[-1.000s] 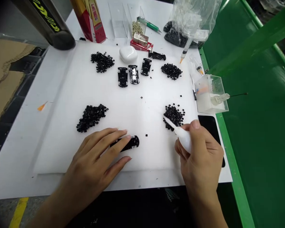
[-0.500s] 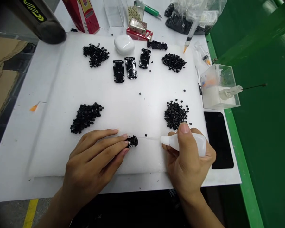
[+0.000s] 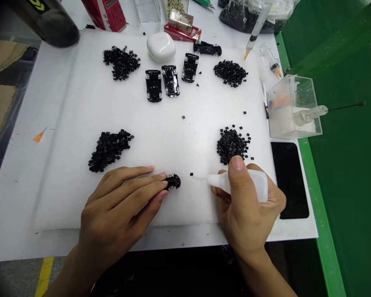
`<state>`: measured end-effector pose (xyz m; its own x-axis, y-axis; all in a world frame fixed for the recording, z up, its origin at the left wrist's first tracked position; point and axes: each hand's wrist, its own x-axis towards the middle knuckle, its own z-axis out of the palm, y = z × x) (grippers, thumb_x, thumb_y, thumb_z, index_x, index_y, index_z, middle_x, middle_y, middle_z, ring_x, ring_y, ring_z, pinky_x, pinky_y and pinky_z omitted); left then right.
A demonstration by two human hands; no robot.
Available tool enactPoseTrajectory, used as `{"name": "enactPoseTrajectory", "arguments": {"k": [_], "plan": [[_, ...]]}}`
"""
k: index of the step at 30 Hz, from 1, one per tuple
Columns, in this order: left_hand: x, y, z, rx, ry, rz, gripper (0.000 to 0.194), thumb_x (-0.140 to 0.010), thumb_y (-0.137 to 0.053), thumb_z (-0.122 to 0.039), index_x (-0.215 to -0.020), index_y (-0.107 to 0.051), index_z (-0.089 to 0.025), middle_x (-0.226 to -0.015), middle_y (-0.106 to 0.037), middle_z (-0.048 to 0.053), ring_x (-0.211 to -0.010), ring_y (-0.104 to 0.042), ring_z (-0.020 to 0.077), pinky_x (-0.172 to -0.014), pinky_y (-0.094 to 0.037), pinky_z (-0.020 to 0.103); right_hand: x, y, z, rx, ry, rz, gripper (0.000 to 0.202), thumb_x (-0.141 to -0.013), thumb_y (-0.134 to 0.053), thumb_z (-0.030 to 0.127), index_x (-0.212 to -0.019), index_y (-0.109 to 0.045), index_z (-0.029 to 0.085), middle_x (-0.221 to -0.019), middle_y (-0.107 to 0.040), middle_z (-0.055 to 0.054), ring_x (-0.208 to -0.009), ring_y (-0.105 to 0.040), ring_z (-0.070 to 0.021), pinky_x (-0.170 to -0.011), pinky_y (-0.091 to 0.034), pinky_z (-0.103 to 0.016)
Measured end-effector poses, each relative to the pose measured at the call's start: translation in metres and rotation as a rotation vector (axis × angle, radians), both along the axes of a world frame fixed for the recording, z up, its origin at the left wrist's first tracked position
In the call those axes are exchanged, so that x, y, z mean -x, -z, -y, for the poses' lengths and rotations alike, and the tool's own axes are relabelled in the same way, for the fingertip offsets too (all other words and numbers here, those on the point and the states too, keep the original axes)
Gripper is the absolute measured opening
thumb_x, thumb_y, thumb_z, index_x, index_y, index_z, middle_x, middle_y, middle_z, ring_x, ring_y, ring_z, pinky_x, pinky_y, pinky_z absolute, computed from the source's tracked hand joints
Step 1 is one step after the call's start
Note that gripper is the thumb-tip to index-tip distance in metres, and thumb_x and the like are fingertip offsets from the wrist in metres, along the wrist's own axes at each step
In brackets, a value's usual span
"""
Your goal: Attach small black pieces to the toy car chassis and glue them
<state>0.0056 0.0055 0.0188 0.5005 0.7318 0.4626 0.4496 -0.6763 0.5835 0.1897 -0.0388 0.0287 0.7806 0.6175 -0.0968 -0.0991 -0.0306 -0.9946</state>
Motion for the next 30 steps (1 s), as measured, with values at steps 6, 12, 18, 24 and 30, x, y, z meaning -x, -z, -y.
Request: {"name": "enactPoseTrajectory", "arguments": {"k": [6, 12, 18, 24, 30], "plan": [[-0.001, 0.002, 0.001, 0.014, 0.003, -0.009, 0.016, -0.090, -0.075, -0.008, -0.103, -0.075, -0.015, -0.109, -0.079, 0.000, -0.112, -0.069, 0.0199, -0.095, -0.057, 0.039, -0.001, 0.004, -0.001, 0.003, 0.026, 0.049, 0.039, -0.085, -0.085, 0.038, -0.063, -0.056, 0.024, -0.052, -0.032, 0.007, -0.046, -0.040, -0.0123, -0.038, -0.037, -0.027], [0.001, 0.001, 0.001, 0.014, -0.003, 0.000, 0.015, -0.090, -0.075, -0.009, -0.104, -0.075, -0.015, -0.110, -0.078, -0.001, -0.112, -0.069, 0.0197, -0.096, -0.057, 0.039, 0.000, 0.003, 0.000, -0.002, 0.028, 0.031, 0.032, -0.084, -0.085, 0.036, -0.068, -0.060, 0.024, -0.054, -0.041, 0.006, -0.046, -0.041, -0.0128, -0.039, -0.039, -0.028], [0.000, 0.001, 0.001, 0.032, -0.003, -0.003, 0.015, -0.090, -0.075, -0.009, -0.104, -0.075, -0.016, -0.110, -0.078, -0.002, -0.112, -0.069, 0.0188, -0.096, -0.057, 0.038, 0.002, -0.001, 0.003, -0.004, -0.015, 0.036, 0.039, -0.083, -0.085, 0.035, -0.062, -0.054, 0.025, -0.056, -0.044, 0.005, -0.047, -0.042, -0.0136, -0.039, -0.040, -0.030], [0.001, -0.001, 0.001, 0.021, -0.002, 0.005, 0.015, -0.091, -0.075, -0.009, -0.104, -0.074, -0.015, -0.109, -0.078, -0.001, -0.111, -0.069, 0.0183, -0.095, -0.057, 0.038, -0.001, -0.001, 0.001, 0.007, -0.012, 0.013, 0.035, -0.087, -0.081, 0.034, -0.063, -0.056, 0.024, -0.056, -0.040, 0.005, -0.047, -0.039, -0.0132, -0.039, -0.036, -0.028], [0.003, -0.003, 0.000, 0.139, 0.005, 0.013, 0.011, -0.091, -0.075, -0.012, -0.100, -0.076, -0.019, -0.111, -0.077, -0.002, -0.116, -0.065, 0.0190, -0.100, -0.056, 0.040, -0.011, -0.002, 0.003, 0.002, 0.081, -0.030, 0.037, -0.082, -0.078, 0.033, -0.054, -0.057, 0.024, -0.054, -0.042, 0.002, -0.047, -0.044, -0.0142, -0.040, -0.039, -0.030]]}}
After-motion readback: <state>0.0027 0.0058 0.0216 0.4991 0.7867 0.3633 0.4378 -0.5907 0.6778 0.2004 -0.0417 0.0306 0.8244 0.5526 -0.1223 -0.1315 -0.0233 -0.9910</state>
